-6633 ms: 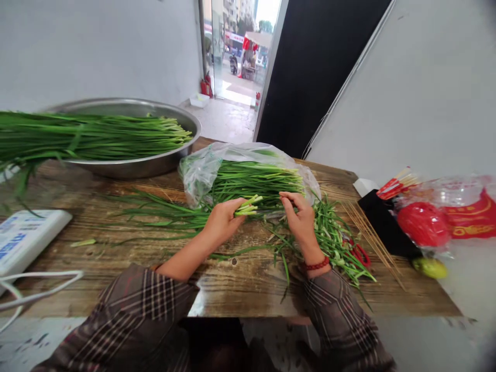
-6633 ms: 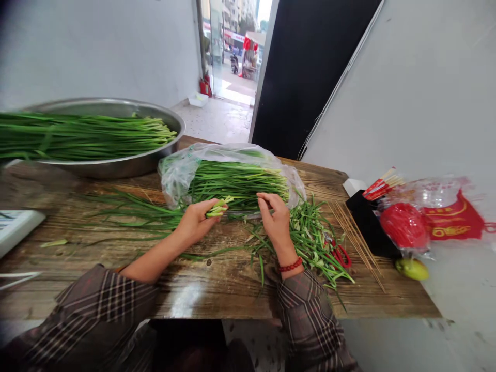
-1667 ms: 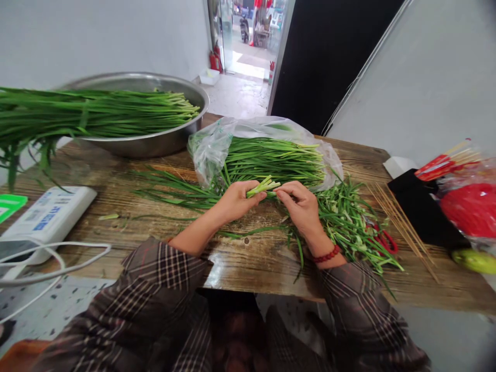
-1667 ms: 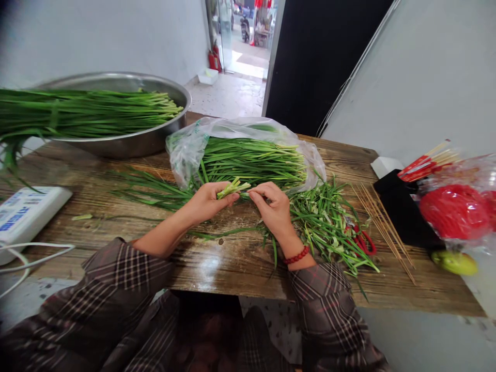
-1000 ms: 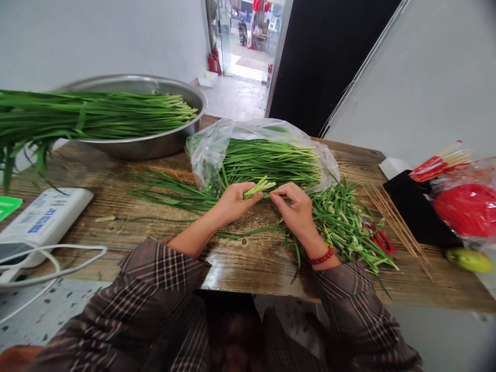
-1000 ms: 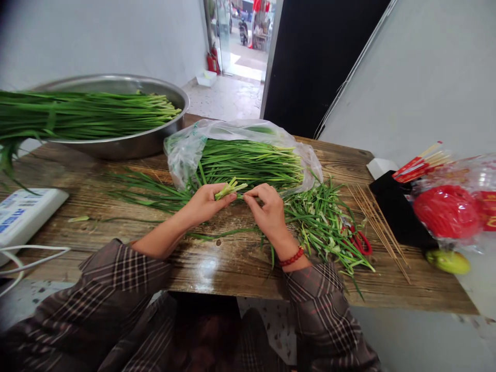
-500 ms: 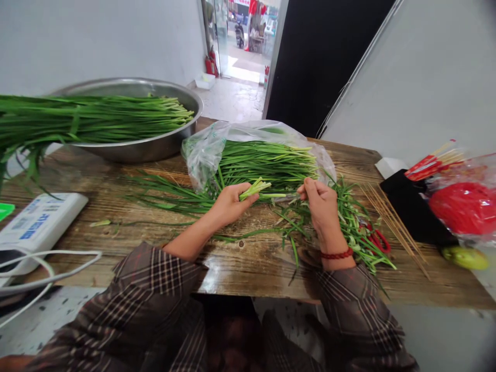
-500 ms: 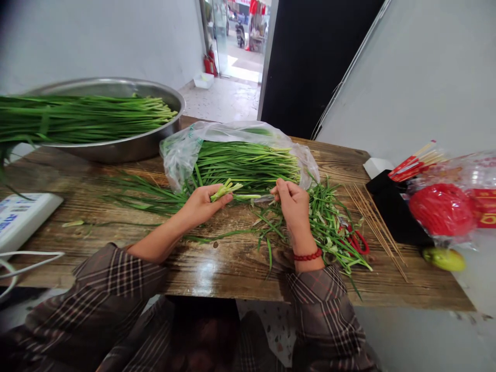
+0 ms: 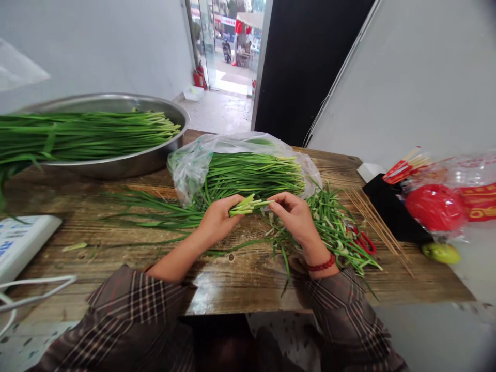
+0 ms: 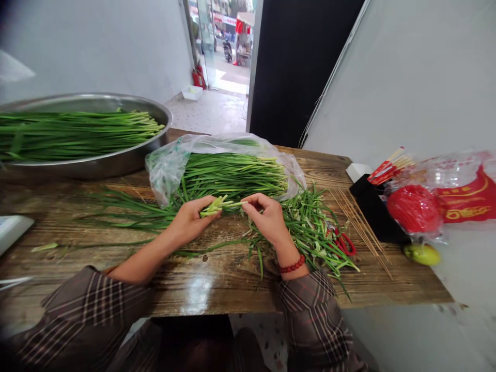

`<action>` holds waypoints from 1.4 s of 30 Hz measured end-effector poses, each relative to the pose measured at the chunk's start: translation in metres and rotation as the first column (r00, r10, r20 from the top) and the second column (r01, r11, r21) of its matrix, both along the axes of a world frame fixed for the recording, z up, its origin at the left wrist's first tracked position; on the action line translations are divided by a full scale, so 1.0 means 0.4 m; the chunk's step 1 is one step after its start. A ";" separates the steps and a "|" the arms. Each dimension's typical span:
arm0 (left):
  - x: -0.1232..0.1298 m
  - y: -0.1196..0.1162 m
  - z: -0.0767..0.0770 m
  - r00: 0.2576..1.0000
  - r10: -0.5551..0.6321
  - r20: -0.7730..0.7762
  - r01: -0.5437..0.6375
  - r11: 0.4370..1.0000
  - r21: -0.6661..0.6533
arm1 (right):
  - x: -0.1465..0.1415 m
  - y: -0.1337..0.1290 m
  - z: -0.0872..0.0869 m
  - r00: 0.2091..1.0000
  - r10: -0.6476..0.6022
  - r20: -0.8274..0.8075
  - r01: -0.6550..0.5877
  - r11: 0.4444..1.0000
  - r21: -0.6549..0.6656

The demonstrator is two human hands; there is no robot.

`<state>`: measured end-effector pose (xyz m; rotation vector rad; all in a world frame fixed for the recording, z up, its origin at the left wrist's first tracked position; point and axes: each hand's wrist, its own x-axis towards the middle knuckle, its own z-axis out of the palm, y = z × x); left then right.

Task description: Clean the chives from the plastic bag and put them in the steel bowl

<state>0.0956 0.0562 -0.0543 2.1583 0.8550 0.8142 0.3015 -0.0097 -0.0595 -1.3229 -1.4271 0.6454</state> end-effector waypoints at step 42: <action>-0.011 -0.005 0.001 0.926 0.242 0.289 -0.299 0.939 0.173 | 0.027 0.007 0.027 0.897 -0.382 0.223 0.235 0.839 0.490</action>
